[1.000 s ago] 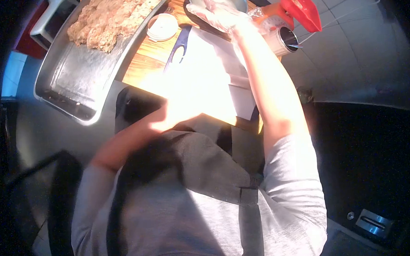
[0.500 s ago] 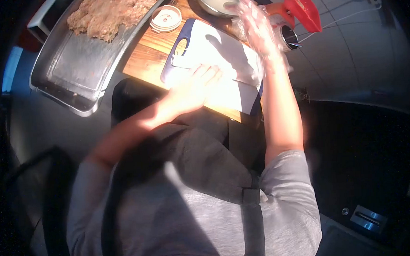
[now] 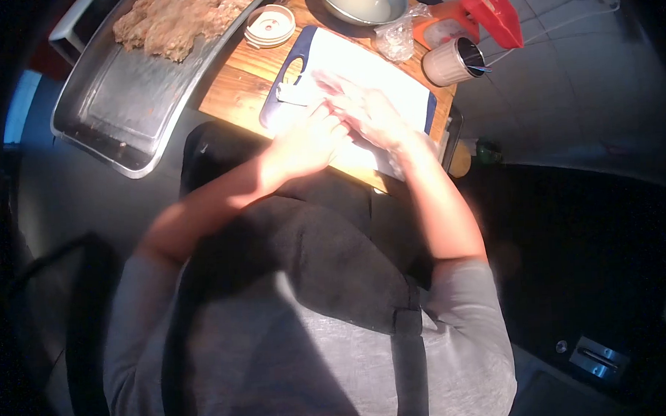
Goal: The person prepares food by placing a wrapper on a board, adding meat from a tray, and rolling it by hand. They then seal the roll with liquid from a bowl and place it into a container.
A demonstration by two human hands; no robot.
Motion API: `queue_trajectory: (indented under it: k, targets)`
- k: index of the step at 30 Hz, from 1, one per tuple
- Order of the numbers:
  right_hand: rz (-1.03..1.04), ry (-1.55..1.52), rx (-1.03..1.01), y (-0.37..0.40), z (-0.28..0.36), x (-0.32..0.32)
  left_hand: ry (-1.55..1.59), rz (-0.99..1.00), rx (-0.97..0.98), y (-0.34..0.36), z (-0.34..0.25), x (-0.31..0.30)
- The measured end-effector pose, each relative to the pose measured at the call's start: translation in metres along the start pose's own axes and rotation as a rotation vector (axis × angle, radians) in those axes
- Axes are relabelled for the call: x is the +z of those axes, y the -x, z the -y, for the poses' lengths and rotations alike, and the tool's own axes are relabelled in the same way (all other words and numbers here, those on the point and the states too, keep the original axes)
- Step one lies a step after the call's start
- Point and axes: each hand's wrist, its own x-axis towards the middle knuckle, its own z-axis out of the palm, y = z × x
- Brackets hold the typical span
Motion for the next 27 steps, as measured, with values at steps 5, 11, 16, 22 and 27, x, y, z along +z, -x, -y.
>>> queue_trajectory:
  k: [5, 11, 16, 22, 27]
  targets:
    - [0.087, 0.042, -0.088, -0.002, -0.024, -0.016, -0.054, -0.151, 0.030, 0.001, 0.000, 0.004]
    - [-0.113, -0.205, 0.126, 0.057, -0.041, -0.032, -0.089, -0.139, 0.050, -0.004, 0.000, 0.002]
    - [0.038, -0.131, 0.017, -0.003, -0.016, -0.003, -0.028, -0.048, 0.025, 0.000, -0.001, 0.002]
    - [-0.060, -0.073, 0.051, 0.013, -0.020, -0.012, -0.098, -0.122, 0.054, -0.003, 0.001, 0.003]
    - [-0.062, -0.060, 0.101, 0.015, -0.026, -0.013, 0.005, -0.080, 0.034, -0.001, 0.000, 0.008]
